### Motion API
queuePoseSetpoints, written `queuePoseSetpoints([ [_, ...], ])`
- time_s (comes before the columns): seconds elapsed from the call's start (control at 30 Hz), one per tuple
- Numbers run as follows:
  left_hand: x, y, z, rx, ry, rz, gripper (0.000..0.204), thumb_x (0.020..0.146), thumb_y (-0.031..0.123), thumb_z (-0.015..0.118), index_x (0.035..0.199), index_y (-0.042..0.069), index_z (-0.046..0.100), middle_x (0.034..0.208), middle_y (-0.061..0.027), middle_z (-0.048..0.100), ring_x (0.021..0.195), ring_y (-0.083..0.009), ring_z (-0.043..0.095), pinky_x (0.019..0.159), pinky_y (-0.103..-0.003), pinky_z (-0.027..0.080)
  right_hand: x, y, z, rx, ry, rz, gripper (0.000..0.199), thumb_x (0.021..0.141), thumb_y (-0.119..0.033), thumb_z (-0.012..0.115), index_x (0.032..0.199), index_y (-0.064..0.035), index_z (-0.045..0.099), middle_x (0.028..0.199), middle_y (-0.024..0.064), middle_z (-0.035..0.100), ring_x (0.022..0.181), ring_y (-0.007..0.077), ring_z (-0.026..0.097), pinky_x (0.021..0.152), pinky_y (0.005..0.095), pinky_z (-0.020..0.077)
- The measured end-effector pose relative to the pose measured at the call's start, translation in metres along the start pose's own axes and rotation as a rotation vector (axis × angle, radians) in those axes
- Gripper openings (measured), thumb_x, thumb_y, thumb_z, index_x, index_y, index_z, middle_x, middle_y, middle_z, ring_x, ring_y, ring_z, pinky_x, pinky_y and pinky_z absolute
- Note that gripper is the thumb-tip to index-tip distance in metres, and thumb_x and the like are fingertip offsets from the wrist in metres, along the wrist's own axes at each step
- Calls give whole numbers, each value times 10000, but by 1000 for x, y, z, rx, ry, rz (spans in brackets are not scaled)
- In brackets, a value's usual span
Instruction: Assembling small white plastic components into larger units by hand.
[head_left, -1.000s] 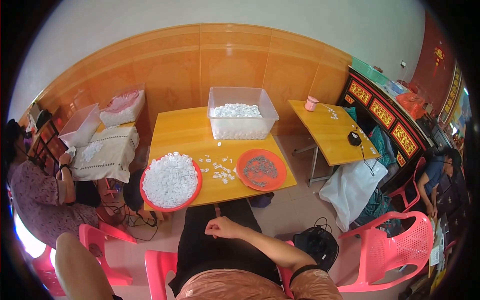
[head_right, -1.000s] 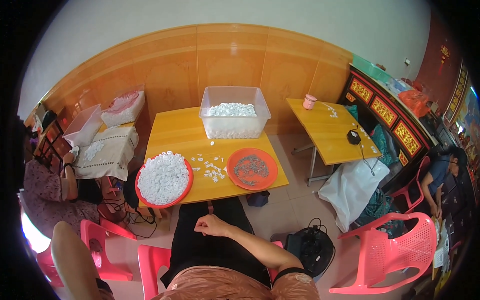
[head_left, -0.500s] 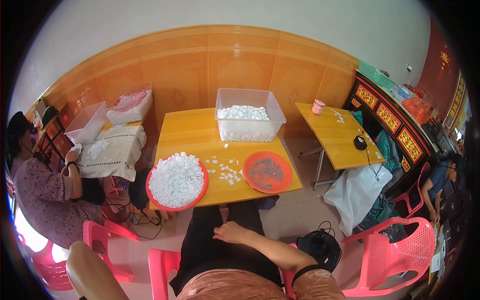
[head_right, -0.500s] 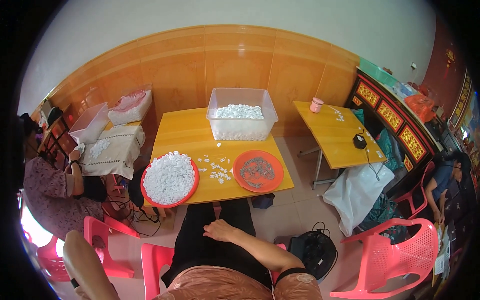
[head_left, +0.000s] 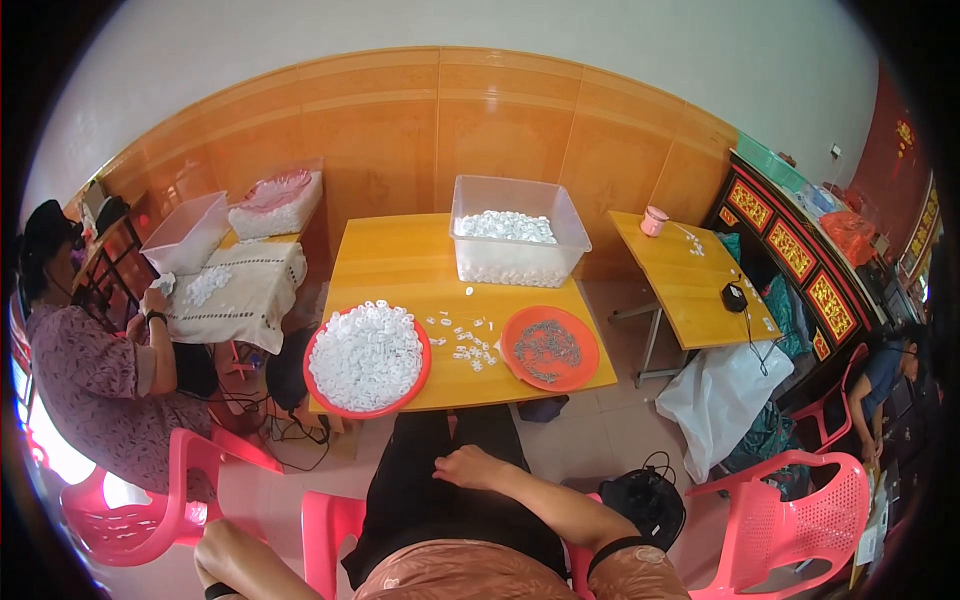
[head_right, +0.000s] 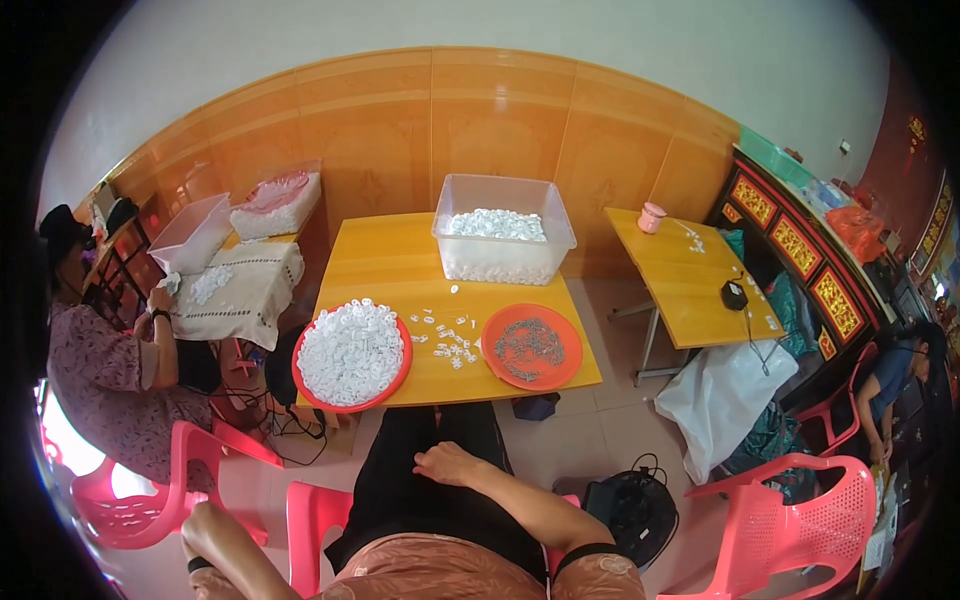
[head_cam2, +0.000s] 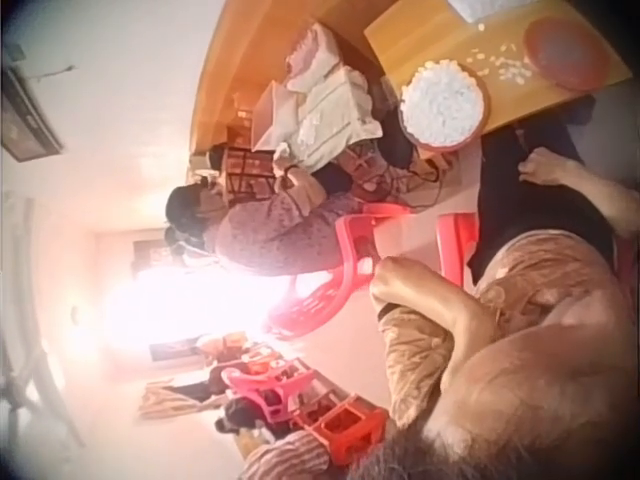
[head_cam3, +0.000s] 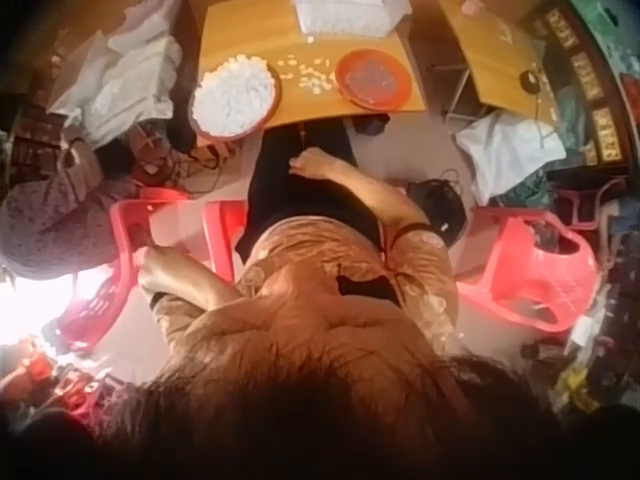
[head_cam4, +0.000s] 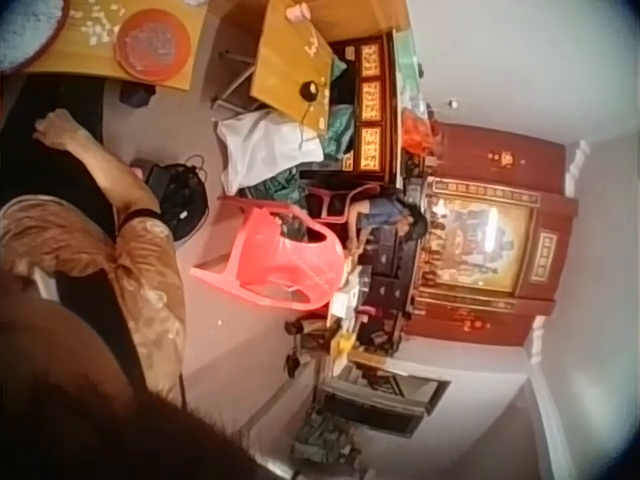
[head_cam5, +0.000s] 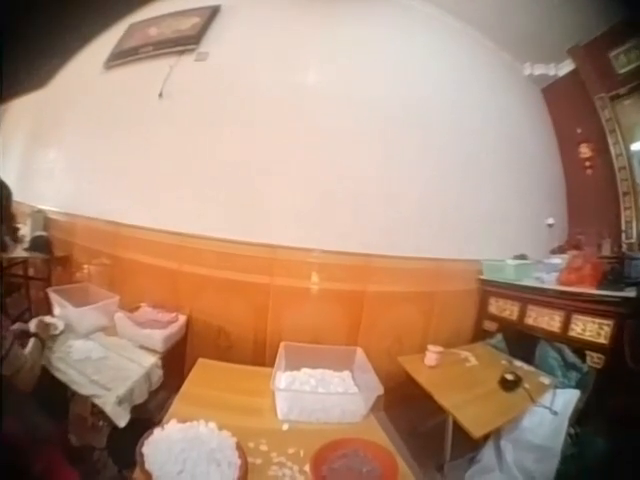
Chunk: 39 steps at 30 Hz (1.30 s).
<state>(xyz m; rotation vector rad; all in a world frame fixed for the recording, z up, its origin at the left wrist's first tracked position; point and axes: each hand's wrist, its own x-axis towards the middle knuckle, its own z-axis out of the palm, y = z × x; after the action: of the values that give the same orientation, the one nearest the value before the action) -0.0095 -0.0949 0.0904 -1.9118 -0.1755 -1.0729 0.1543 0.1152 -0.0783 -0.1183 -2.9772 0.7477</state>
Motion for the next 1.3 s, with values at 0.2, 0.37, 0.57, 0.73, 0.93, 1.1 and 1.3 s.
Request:
queuePoseSetpoints([
  [0.2,2,6,1,60,-50,80,120,731,162,669,763,88,580,662,-44,526,559,-189,505,466,-267,366,0,-1,0,-4,-8,-24,336,900,-315,512,755,-19,573,618,196,589,644,385,602,575,448,482],
  [0.37,7,15,-6,114,-111,124,123,724,162,675,769,89,587,661,-44,528,557,-189,506,459,-264,362,5,-11,-4,33,-90,-39,374,905,-340,493,756,-8,582,643,211,594,670,400,599,599,454,477],
  [0.57,13,1,5,232,-855,-457,178,763,126,633,929,63,647,508,51,360,431,-72,382,404,-247,252,1,-10,2,-43,-30,-118,388,889,-374,505,702,-37,549,609,145,600,609,344,610,552,419,493],
  [0.73,-59,-19,24,388,-1010,-649,191,761,94,637,946,55,619,640,-9,472,542,-150,489,491,-288,369,3,-19,-1,-17,-1,-202,390,885,-369,517,676,-41,537,591,128,591,581,331,602,524,407,484],
  [0.93,-91,-38,46,264,-882,-1027,145,761,174,657,836,76,581,772,-55,540,720,-227,539,646,-360,387,1,-20,-3,-34,59,-259,366,873,-341,552,658,-47,527,566,121,576,562,322,596,506,398,476],
  [1.1,-97,-39,48,210,-958,-1165,131,750,178,670,802,63,635,738,-71,593,706,-254,568,663,-367,415,1,-24,-8,-27,89,-275,359,869,-332,563,653,-48,520,555,118,568,550,318,590,499,392,472],
  [1.3,-108,-59,55,154,-928,-1264,137,756,197,657,749,63,628,705,-88,586,670,-279,578,615,-383,402,1,-27,-5,-27,64,-290,357,868,-340,559,673,-43,525,562,133,572,567,333,594,510,398,476],
])
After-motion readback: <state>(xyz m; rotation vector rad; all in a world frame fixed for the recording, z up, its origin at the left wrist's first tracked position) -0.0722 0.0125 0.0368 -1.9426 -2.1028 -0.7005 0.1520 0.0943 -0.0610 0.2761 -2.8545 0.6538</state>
